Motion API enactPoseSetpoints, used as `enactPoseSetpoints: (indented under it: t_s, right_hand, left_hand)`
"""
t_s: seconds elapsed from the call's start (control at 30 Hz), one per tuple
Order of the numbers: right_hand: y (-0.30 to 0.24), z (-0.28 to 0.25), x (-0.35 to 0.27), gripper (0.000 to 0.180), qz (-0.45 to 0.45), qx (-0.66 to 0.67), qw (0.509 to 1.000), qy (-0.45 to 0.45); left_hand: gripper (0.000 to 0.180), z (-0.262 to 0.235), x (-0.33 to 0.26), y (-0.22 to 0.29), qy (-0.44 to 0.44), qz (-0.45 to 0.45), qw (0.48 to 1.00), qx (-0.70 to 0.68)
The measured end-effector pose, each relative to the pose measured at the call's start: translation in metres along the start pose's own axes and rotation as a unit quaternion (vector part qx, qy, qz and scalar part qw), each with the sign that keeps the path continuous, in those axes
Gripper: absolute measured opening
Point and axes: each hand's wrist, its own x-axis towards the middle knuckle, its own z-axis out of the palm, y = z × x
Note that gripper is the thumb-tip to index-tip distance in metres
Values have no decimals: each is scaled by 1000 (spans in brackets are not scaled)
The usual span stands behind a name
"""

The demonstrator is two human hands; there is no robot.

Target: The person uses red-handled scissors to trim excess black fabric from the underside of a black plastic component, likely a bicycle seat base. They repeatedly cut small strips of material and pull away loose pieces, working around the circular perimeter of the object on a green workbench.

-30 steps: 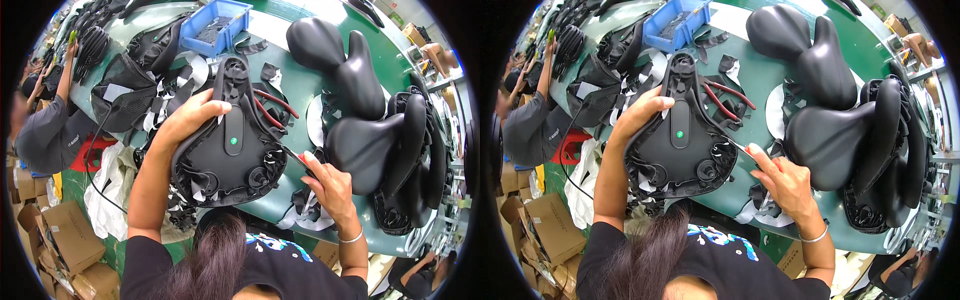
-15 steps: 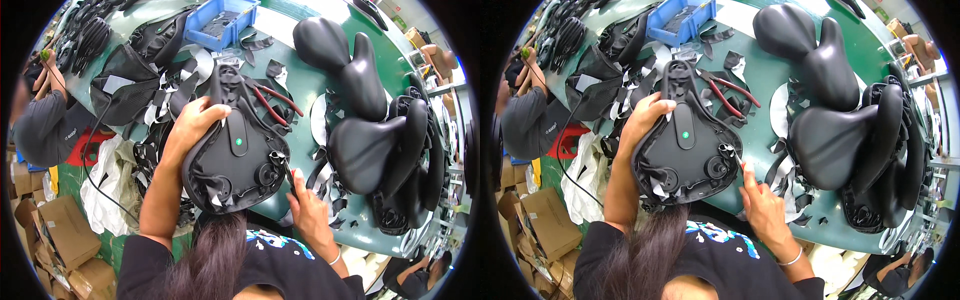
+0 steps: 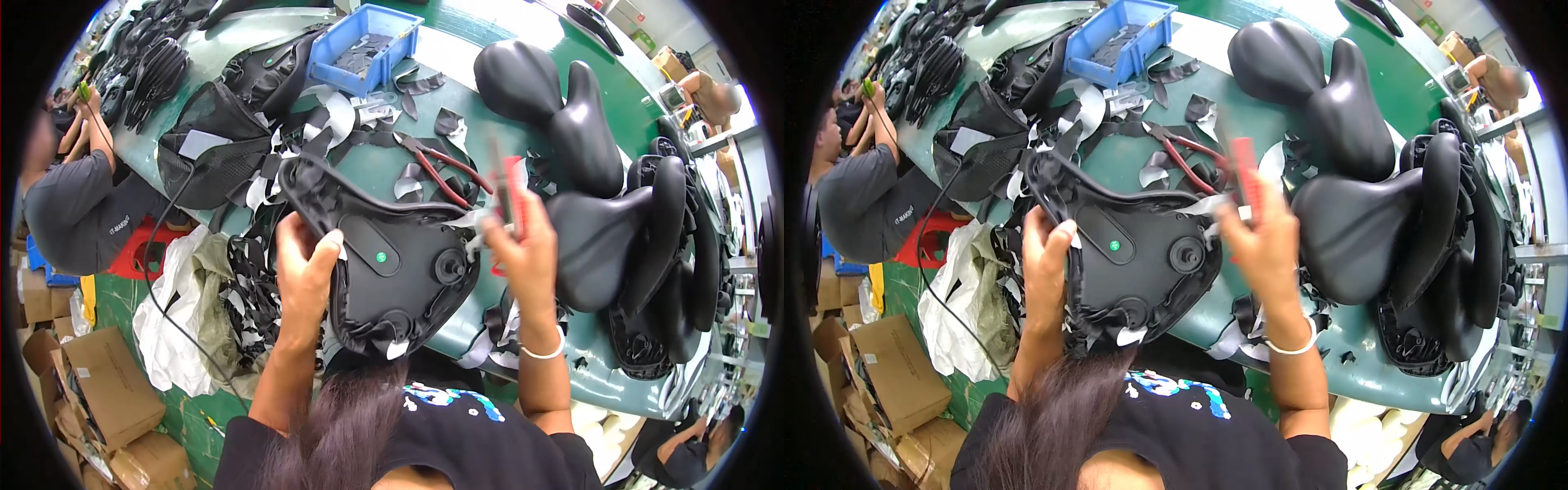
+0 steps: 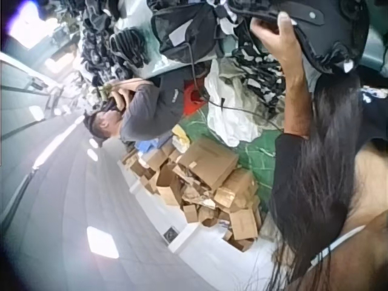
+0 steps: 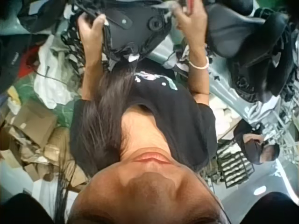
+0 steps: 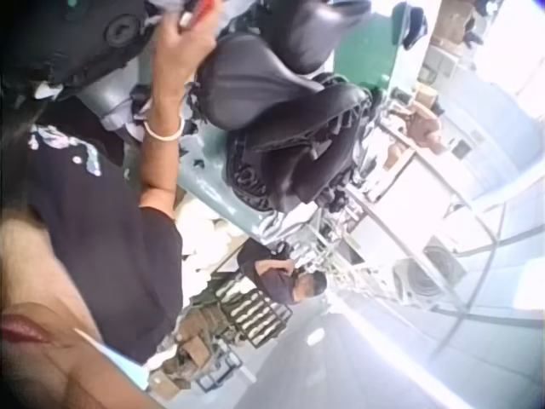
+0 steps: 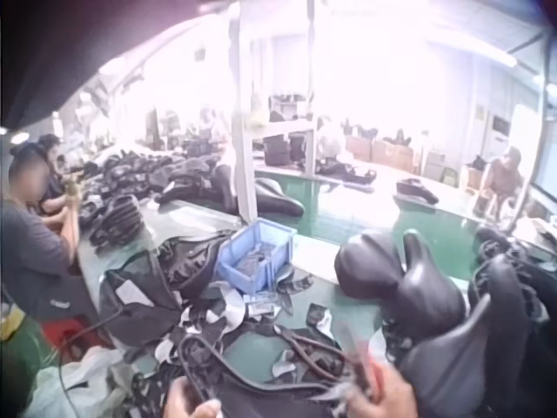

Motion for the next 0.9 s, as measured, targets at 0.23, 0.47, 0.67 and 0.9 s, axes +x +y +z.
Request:
enactPoseSetpoints:
  t_s: [0.23,0.47,0.67,0.9]
  right_hand:
    - [-10,-5,0,45,-2,74,997,-1]
    - [13,-63,-29,52,-130,-164,973,-92]
    - [13,-63,-30,58,-216,-423,867,-150]
    - [0,-37,-78,56,-117,-455,880,-69]
  left_hand:
    - [45,59,21,22,-251,383,793,401]
    - [15,83,36,2,-374,274,811,357]
    - [21,93,37,5,-343,266,852,292]
    - [29,89,34,5,-357,-17,928,-108]
